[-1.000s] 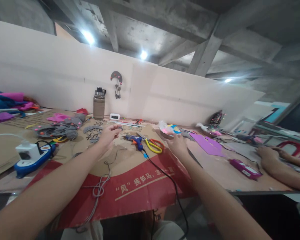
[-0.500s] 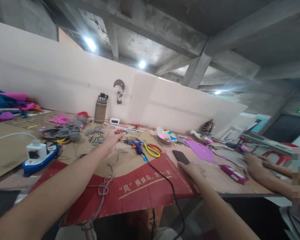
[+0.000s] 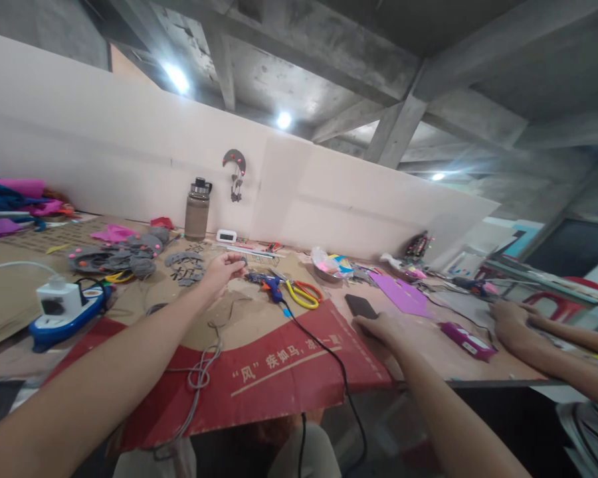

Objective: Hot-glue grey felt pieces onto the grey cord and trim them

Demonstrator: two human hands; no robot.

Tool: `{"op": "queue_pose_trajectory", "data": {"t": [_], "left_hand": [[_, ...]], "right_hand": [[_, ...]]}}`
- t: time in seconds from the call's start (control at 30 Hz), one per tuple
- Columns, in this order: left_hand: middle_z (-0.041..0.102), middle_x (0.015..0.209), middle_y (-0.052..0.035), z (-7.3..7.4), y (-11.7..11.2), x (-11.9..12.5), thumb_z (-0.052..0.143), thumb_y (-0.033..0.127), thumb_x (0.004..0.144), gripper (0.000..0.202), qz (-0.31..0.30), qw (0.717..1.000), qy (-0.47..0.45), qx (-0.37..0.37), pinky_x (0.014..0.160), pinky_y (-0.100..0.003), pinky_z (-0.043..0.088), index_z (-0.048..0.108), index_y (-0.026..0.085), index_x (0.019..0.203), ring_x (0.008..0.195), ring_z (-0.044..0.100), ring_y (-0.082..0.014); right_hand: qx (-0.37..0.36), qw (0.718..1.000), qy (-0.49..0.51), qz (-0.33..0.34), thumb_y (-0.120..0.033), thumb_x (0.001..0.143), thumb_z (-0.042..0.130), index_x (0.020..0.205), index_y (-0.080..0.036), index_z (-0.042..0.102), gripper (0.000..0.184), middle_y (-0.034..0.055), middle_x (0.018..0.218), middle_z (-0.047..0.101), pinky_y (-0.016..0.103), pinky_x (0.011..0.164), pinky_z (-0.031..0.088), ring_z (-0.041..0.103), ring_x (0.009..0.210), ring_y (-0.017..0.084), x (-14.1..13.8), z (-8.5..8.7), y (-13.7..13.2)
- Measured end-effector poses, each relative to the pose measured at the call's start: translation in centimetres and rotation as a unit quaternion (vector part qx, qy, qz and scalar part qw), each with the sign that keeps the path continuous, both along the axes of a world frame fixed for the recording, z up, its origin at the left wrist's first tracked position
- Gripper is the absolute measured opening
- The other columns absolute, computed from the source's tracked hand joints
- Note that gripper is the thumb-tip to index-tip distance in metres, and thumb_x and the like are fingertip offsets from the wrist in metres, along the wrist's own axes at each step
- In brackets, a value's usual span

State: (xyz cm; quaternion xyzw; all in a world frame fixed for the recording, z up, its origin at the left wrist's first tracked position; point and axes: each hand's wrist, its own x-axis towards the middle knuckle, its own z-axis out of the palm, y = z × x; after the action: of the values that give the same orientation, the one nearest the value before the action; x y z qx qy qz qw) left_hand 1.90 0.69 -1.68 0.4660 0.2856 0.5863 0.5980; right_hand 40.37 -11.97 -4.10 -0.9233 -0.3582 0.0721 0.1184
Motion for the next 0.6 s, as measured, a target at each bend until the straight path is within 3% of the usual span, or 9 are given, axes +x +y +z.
{"op": "queue_pose_trajectory", "data": {"t": [0.27, 0.4, 0.53, 0.6], "left_hand": [[0.06, 0.061, 0.0008, -0.1, 0.3, 0.1, 0.072, 0.012, 0.061, 0.023, 0.001, 0.998, 0.055, -0.009, 0.051, -0.021, 0.044, 0.057, 0.012, 0.079, 0.048, 0.053, -0.0077], [0.06, 0.063, 0.0011, -0.3, 0.8, 0.0, 0.074, 0.016, 0.056, 0.027, 0.017, 0.997, 0.076, -0.01, 0.051, -0.02, 0.044, 0.059, 0.012, 0.078, 0.049, 0.052, -0.0074], [0.058, 0.061, 0.001, -0.5, 1.0, -0.1, 0.075, 0.018, 0.053, 0.026, 0.027, 0.994, 0.109, -0.001, 0.047, -0.019, 0.042, 0.061, 0.012, 0.074, 0.049, 0.051, -0.0075], [0.058, 0.061, 0.0009, -0.6, 1.0, -0.1, 0.075, 0.018, 0.053, 0.026, 0.031, 0.993, 0.111, 0.004, 0.047, -0.018, 0.042, 0.061, 0.012, 0.074, 0.049, 0.051, -0.0075]], "right_hand": [[0.022, 1.0, -0.008, -0.004, -0.061, 0.061, 0.06, 0.109, -0.008, 0.06, 0.071, 0.0231, 0.107, 0.061, 0.038, 0.077, 0.046, 0.059, 0.1, 0.033, -0.4, 0.4, -0.5], [0.025, 0.998, 0.04, 0.05, -0.066, 0.066, 0.056, 0.104, -0.01, 0.062, 0.068, 0.0214, 0.104, 0.063, 0.037, 0.078, 0.045, 0.058, 0.099, 0.031, 0.7, 1.2, -1.0], [0.074, 0.978, 0.164, 0.102, -0.064, 0.081, 0.037, 0.105, -0.014, 0.061, 0.061, 0.0137, 0.092, 0.065, 0.028, 0.064, 0.044, 0.06, 0.079, 0.02, 2.8, 1.4, -1.8], [0.07, 0.974, 0.182, 0.113, -0.061, 0.082, 0.038, 0.103, -0.013, 0.061, 0.057, 0.0101, 0.082, 0.065, 0.025, 0.056, 0.041, 0.057, 0.066, 0.016, 3.8, 1.4, -2.1]]}}
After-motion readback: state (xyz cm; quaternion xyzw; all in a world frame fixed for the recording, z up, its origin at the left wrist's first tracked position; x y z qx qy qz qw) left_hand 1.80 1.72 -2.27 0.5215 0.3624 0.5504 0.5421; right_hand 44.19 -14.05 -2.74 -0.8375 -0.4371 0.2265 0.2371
